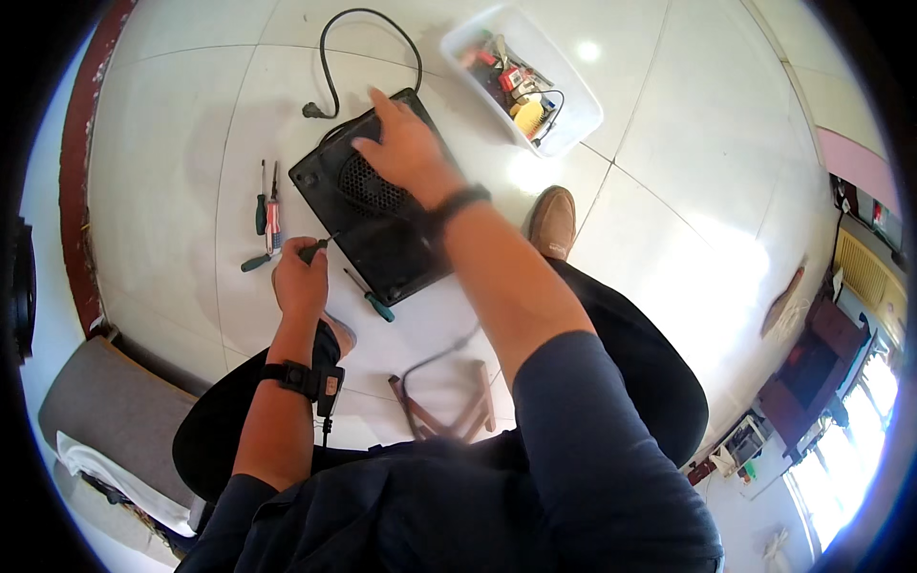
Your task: The person unscrews the bottom cover of an induction cooker using a screwdriver, places the screws into a bin, and then flips the device over to show the top surface.
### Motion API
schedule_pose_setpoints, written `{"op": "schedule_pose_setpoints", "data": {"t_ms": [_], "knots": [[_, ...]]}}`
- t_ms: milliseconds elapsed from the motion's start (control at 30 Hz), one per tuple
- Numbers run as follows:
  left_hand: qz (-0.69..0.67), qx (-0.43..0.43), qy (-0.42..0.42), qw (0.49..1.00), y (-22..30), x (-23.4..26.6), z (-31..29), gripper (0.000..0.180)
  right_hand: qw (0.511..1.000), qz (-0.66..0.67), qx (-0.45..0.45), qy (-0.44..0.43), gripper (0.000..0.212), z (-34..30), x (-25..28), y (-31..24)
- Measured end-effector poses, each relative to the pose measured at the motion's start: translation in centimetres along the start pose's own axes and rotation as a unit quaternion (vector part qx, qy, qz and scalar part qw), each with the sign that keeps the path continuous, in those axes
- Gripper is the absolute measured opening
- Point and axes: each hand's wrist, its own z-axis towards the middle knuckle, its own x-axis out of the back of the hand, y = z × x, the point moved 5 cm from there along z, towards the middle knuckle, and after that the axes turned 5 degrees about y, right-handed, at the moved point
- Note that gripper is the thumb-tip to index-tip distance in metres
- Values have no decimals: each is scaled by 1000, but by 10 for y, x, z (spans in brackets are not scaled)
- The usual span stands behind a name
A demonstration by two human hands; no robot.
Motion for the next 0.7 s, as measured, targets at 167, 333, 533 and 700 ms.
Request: {"op": "schedule_pose_setpoints", "data": {"t_ms": [167, 333, 533, 700], "knots": [[18, -38, 2, 999, -3, 4, 6, 28, 988, -126, -31, 88, 98, -89, 1, 54], [114, -61, -2, 992, -13, 3, 0, 28, 974, -199, -108, 14, 121, -142, -12, 69], [107, -87, -45, 989, -5, 3, -5, 29, 965, -231, -122, 6, 112, -141, -19, 76], [125, -142, -45, 981, -1, 0, -1, 26, 961, -237, -142, -7, 111, -141, -21, 77]]}}
